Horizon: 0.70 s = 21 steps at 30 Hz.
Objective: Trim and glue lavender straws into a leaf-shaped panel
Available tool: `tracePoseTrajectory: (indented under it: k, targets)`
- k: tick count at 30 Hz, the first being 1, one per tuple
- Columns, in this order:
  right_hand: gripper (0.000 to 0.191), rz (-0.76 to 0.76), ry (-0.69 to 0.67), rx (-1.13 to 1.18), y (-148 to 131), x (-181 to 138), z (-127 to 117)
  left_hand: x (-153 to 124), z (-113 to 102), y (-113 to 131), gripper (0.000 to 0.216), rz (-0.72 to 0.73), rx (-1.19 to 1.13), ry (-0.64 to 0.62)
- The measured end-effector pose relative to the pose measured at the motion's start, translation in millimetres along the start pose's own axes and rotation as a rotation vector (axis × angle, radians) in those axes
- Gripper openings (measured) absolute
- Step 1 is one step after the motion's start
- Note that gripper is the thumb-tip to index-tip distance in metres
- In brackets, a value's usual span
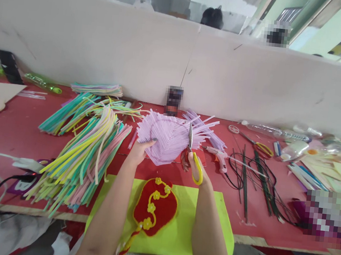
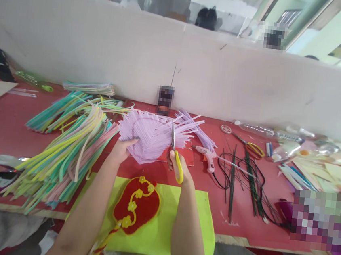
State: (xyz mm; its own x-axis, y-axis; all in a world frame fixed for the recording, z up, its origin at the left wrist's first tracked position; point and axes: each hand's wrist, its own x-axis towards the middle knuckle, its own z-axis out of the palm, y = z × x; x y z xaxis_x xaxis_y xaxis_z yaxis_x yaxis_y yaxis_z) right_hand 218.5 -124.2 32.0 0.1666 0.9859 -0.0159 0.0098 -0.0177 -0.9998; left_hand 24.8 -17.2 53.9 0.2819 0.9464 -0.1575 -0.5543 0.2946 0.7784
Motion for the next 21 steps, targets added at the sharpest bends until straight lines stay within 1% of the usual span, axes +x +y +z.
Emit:
tracePoseTrajectory:
  k: [11,21]
  targets:
    - [0.053,0.018,0.025,0.01,-0.1,0.2,-0.9,2.3,-2.0,-1.0,0.047,-0.013,-0.021,0.032]
    - [0.054,0.07,0.081,-0.027,-0.4,-1.2,-1.5,3.5,-5.5,-1.4,0.047,0.004,-0.01,0.005]
